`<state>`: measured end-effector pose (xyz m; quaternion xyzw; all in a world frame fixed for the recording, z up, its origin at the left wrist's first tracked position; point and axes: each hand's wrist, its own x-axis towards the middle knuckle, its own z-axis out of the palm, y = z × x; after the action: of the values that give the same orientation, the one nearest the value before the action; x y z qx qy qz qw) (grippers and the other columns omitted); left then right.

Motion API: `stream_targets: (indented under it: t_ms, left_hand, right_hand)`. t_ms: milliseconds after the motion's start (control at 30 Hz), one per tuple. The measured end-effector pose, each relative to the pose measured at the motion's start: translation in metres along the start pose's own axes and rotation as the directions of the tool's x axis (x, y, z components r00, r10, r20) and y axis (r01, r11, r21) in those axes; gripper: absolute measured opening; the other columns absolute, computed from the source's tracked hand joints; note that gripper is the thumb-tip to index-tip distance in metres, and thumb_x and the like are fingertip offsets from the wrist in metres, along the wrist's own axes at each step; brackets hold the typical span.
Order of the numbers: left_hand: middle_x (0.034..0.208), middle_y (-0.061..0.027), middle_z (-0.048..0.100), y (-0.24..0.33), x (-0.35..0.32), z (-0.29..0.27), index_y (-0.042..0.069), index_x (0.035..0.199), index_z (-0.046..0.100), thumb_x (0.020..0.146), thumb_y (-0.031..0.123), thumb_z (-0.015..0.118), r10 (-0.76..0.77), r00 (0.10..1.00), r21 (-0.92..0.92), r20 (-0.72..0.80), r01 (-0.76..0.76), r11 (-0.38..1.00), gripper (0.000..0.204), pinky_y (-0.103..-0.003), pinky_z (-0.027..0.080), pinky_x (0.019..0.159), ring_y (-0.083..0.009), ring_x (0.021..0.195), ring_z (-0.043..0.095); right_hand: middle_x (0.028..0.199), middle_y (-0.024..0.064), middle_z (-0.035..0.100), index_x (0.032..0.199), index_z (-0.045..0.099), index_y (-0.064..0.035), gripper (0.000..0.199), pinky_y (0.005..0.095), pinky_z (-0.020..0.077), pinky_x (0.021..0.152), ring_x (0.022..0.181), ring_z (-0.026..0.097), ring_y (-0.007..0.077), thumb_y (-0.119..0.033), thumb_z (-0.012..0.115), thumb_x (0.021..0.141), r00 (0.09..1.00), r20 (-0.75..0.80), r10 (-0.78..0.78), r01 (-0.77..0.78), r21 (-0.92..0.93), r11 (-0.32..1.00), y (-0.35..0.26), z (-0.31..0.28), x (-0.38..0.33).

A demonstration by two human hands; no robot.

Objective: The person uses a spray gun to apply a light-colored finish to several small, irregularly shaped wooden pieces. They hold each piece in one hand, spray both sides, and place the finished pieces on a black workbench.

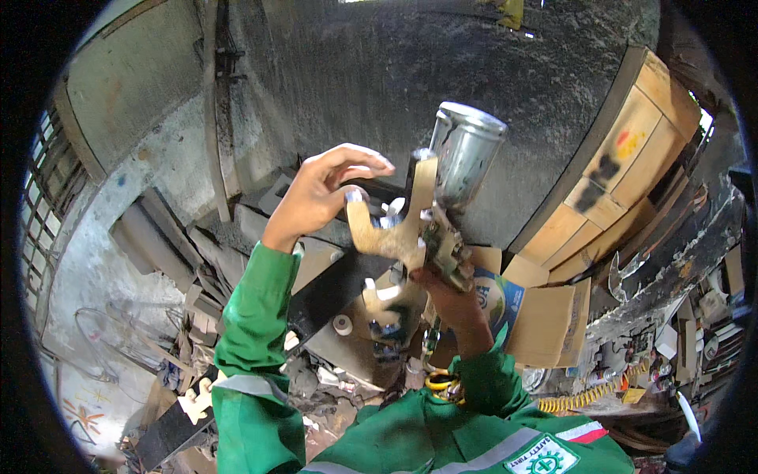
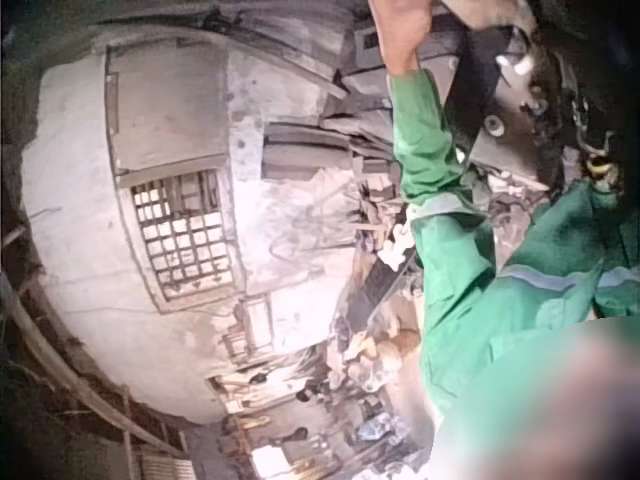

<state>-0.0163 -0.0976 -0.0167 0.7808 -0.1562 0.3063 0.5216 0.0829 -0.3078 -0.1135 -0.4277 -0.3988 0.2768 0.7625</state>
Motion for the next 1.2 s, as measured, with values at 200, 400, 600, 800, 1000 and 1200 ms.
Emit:
stream_targets:
  t_ms: [200,400,600,800,1000,1200]
  left_hand:
    - [0.119,-0.0147,0.059,0.032,0.061,0.009,0.000,0.120,0.056,0.068,0.002,0.076,0.028,0.920,-0.211,0.392,0.061,0.976,0.055,-0.031,0.048,0.089,-0.0214,0.111,0.057]
    - [0.118,-0.0179,0.060,0.049,0.081,0.019,-0.002,0.119,0.056,0.064,-0.015,0.061,0.061,0.843,-0.349,0.534,0.154,0.924,0.057,-0.033,0.048,0.093,-0.0276,0.113,0.057]
    - [0.113,-0.0197,0.061,0.049,0.082,0.027,-0.005,0.117,0.055,0.059,-0.018,0.050,0.120,0.750,-0.296,0.651,0.105,0.949,0.060,-0.034,0.051,0.088,-0.0273,0.106,0.061]
    - [0.096,-0.0164,0.063,0.067,0.076,0.036,-0.007,0.117,0.052,0.057,-0.012,0.055,0.071,0.684,-0.305,0.726,0.228,0.924,0.060,-0.032,0.050,0.080,-0.0236,0.092,0.063]
    - [0.087,-0.0103,0.063,0.067,0.057,0.006,-0.006,0.122,0.047,0.067,0.014,0.079,-0.027,0.889,-0.229,0.458,0.147,0.962,0.067,-0.035,0.048,0.086,-0.0219,0.092,0.062]
    - [0.092,-0.0075,0.064,0.065,-0.015,-0.046,-0.004,0.121,0.048,0.071,0.020,0.081,-0.042,0.986,-0.067,-0.164,0.031,0.997,0.064,-0.031,0.051,0.083,-0.0177,0.090,0.064]
  right_hand:
    - [0.115,0.0029,0.058,0.126,0.050,-0.0063,0.057,0.0312,0.0454,0.091,0.105,0.054,0.0134,0.001,0.073,0.074,0.985,0.128,0.118,-0.134,0.121,0.984,-0.003,0.001,-0.014]
    - [0.113,0.0039,0.061,0.123,0.052,-0.0054,0.053,0.0320,0.0466,0.091,0.103,0.057,0.0145,0.004,0.072,0.075,0.976,0.139,0.165,-0.184,0.137,0.973,-0.018,0.006,-0.024]
    - [0.117,0.0026,0.060,0.126,0.051,-0.0063,0.061,0.0312,0.0446,0.094,0.106,0.055,0.0135,0.005,0.074,0.070,0.967,0.201,0.155,-0.177,0.098,0.979,-0.016,0.004,-0.023]
    - [0.113,0.0013,0.059,0.124,0.051,-0.0082,0.058,0.0302,0.0475,0.087,0.101,0.056,0.0116,0.005,0.072,0.072,0.955,0.193,0.225,-0.269,0.243,0.932,-0.006,0.002,-0.027]
    - [0.115,0.0053,0.056,0.130,0.044,-0.0048,0.041,0.0299,0.0468,0.089,0.103,0.056,0.0155,-0.006,0.057,0.090,0.984,0.046,0.175,-0.175,0.001,0.985,0.025,-0.016,-0.027]
    - [0.106,0.0097,0.064,0.116,0.056,-0.0026,0.048,0.0282,0.0460,0.083,0.093,0.062,0.0166,-0.045,0.043,0.097,0.972,-0.187,0.142,-0.137,0.042,0.990,0.030,-0.069,-0.026]
